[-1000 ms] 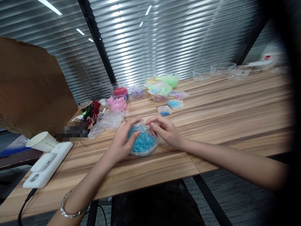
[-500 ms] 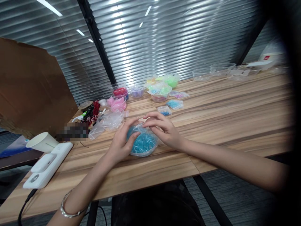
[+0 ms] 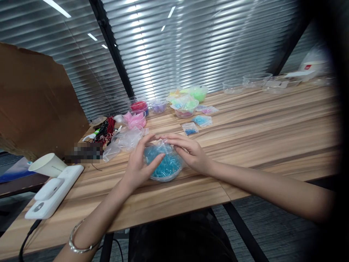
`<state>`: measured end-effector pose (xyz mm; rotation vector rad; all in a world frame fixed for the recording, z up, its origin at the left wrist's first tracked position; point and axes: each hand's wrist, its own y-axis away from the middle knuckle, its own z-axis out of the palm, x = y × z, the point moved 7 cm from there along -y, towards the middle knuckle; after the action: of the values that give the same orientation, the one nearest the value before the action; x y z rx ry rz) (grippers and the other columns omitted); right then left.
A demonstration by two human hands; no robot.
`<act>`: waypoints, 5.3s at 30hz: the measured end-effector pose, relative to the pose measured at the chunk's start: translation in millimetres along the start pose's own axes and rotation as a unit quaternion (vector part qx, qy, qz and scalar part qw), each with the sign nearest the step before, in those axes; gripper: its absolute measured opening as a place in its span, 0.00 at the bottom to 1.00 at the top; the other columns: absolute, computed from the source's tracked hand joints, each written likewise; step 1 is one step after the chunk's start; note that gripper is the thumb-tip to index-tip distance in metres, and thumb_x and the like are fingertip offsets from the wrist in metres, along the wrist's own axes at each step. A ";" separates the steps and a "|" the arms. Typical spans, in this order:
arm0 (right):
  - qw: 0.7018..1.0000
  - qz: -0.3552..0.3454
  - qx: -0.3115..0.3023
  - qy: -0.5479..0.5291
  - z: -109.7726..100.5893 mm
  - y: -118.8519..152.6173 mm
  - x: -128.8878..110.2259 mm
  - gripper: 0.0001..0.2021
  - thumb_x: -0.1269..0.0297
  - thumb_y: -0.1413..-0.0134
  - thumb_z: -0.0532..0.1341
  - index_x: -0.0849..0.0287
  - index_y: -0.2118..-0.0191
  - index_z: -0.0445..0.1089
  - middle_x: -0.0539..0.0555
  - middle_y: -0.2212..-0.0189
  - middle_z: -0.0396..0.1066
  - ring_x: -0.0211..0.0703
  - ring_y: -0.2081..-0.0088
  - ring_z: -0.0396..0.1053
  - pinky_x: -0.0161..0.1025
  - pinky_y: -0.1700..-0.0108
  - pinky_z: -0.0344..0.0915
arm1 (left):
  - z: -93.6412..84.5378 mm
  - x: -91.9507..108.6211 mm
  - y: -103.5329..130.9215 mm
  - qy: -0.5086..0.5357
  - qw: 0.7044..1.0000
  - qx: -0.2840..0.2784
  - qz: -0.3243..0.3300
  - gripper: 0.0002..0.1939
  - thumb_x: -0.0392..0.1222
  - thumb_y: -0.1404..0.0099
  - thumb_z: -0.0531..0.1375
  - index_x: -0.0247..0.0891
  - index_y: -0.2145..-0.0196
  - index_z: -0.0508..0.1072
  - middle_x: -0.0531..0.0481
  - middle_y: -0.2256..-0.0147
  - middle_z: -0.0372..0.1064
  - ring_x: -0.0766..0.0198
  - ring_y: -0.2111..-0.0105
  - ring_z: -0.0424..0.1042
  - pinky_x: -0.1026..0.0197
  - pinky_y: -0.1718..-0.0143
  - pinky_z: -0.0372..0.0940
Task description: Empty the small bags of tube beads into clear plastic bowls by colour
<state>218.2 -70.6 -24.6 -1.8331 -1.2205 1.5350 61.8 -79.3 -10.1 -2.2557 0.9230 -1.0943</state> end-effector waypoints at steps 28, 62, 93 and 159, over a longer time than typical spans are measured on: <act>0.991 0.120 0.047 -0.037 -7.4 2.4 15.2 0.13 0.62 0.37 0.57 0.49 0.49 0.72 0.53 0.47 0.69 0.47 0.45 0.66 0.48 0.45 0.68 | 3.3 -63.4 9.4 0.277 0.935 0.056 -0.214 0.19 0.50 0.35 0.58 0.41 0.49 0.67 0.45 0.48 0.66 0.55 0.48 0.67 0.52 0.45 0.61; 0.986 0.150 0.058 -0.044 -3.2 6.0 27.0 0.13 0.59 0.45 0.65 0.54 0.56 0.66 0.55 0.52 0.69 0.47 0.47 0.67 0.47 0.44 0.64 | 3.6 -59.3 6.7 0.232 0.964 -0.007 -0.129 0.29 0.45 0.42 0.66 0.43 0.45 0.64 0.43 0.47 0.63 0.52 0.46 0.63 0.50 0.44 0.59; 0.997 0.076 -0.015 0.025 -1.7 -3.0 8.4 0.15 0.63 0.41 0.62 0.52 0.48 0.70 0.55 0.43 0.65 0.45 0.41 0.62 0.49 0.39 0.60 | -1.5 -58.3 4.5 0.378 0.902 0.068 -0.197 0.31 0.48 0.43 0.66 0.47 0.44 0.60 0.48 0.55 0.67 0.61 0.58 0.71 0.59 0.55 0.67; 0.997 0.035 -0.068 -0.005 5.2 0.3 8.9 0.16 0.80 0.45 0.54 0.54 0.65 0.77 0.54 0.48 0.64 0.43 0.51 0.68 0.47 0.46 0.66 | 9.3 -44.8 5.1 0.470 0.860 0.010 -0.200 0.31 0.46 0.44 0.69 0.48 0.45 0.62 0.45 0.53 0.72 0.56 0.57 0.75 0.58 0.58 0.71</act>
<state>213.4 -64.2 -31.1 -1.9770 -1.3076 1.5333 47.1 -48.6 -41.1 -1.8671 0.7379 -2.4921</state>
